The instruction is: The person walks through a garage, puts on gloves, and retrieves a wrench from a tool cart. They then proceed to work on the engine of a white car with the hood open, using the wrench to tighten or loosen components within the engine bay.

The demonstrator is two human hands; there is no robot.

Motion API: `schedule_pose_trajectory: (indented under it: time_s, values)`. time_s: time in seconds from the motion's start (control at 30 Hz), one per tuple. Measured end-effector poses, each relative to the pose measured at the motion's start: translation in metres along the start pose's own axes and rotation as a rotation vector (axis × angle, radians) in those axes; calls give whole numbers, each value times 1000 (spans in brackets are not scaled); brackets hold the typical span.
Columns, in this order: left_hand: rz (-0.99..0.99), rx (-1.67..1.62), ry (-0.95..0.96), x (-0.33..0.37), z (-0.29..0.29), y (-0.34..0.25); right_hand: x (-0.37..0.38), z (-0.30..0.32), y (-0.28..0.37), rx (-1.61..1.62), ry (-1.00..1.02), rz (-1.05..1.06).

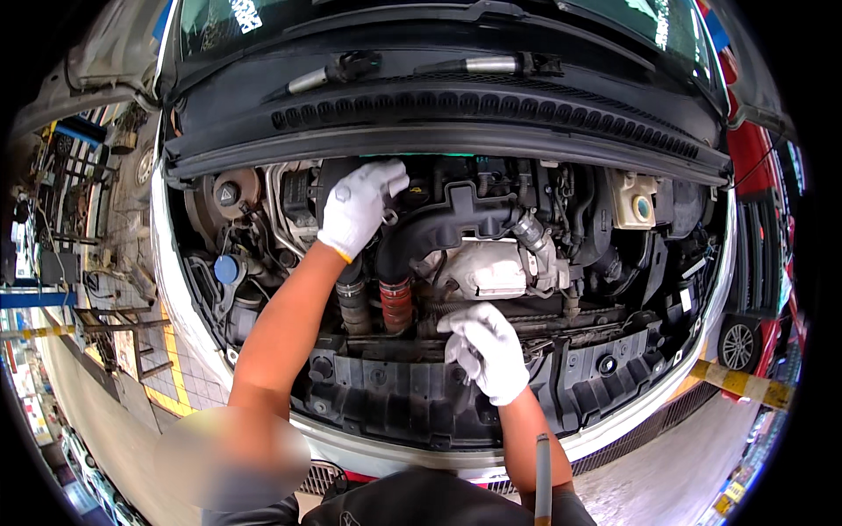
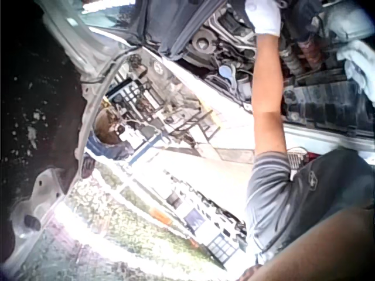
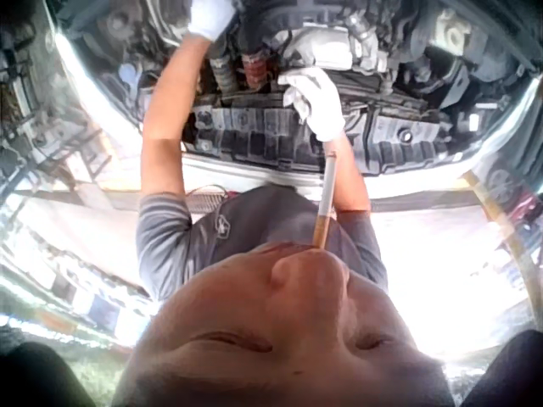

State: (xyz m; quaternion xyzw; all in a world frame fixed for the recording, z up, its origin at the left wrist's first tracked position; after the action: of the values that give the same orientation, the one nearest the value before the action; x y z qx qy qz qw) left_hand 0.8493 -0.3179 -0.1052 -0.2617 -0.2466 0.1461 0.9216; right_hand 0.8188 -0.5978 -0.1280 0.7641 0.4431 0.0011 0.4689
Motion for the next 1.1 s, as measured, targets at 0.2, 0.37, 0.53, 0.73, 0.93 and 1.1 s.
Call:
schedule_pose_trajectory:
  time_s: [0.2, 0.37, 0.53, 0.73, 0.93, 1.1]
  values:
    - [-313, 248, 74, -29, -4, -67, 33, -37, 21, 100, 11, -24]
    - [-414, 272, 211, -72, -11, -79, 27, -36, -13, 77, 122, -285]
    - [-181, 287, 82, -51, -3, -45, 4, -42, -22, -110, 129, -332]
    - [-361, 223, 170, -52, -11, -28, -2, -54, -15, -24, 70, -295]
    - [-443, 142, 103, -39, -16, -40, -5, -48, -10, -11, 33, -191]
    - [-307, 92, -33, -4, -12, 8, -56, -56, -1, -35, -1, -315]
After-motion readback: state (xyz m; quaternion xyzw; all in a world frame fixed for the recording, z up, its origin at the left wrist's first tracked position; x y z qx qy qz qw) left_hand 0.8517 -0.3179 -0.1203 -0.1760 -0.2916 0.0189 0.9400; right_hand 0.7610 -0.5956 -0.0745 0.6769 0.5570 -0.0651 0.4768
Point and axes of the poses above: each hand's wrist, its own x-axis towards the middle knuckle, its own z-axis out of the back of the hand, y = z × x, the point moved 7 cm from there along x, towards the middle knuckle, and after that the axes turned 7 degrees about z, right-handed, at the moved point
